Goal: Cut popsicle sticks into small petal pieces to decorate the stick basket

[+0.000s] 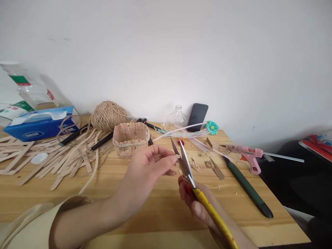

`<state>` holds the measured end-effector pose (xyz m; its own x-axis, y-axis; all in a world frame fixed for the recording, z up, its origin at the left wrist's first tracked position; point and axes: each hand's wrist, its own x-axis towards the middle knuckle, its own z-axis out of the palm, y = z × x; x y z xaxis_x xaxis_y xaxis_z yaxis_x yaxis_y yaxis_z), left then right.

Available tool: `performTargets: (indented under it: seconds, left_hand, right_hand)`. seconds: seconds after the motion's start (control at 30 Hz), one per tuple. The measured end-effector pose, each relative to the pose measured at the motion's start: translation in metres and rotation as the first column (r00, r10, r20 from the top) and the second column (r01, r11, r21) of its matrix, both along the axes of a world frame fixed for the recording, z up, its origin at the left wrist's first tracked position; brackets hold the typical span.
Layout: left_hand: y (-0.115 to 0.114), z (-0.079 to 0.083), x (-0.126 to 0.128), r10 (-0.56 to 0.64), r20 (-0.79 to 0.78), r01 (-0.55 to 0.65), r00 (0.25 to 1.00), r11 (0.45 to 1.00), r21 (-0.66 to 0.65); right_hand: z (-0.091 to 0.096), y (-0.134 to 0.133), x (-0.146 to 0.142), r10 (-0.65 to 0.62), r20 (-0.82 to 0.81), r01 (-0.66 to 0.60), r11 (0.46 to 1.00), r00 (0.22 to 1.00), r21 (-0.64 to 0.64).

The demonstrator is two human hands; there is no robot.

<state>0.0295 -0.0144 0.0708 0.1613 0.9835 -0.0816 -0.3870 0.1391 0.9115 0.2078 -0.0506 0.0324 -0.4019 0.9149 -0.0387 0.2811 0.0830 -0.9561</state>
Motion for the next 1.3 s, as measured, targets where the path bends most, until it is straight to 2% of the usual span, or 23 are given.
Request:
performTargets:
  seconds: [0.2,0.37,0.67,0.93,1.3]
  left_hand:
    - [0.001,-0.003,0.001,-0.008,-0.028,0.007,1.0,1.0,-0.017]
    - [0.0,-0.004,0.001,-0.013,-0.032,0.012,0.999,1.0,-0.028]
    - [0.001,-0.005,0.002,-0.01,-0.068,0.008,0.998,0.999,-0.032]
    - [0.002,-0.007,0.001,0.001,-0.102,-0.004,0.995,1.0,-0.029]
    - [0.002,-0.006,0.0,0.014,-0.11,-0.014,0.994,1.0,-0.004]
  right_hand:
    - [0.004,-0.003,-0.001,0.04,0.017,-0.039,0.998,0.999,-0.043]
    - [0.01,0.0,-0.006,0.009,0.089,-0.008,1.0,0.996,-0.009]
    - [0.002,0.001,-0.005,-0.002,0.073,0.002,1.0,0.997,0.003]
    - [0.01,0.003,-0.011,-0.018,0.114,0.017,1.0,0.993,0.01]
    - [0.015,0.0,-0.008,-0.032,0.168,0.017,0.996,0.985,0.092]
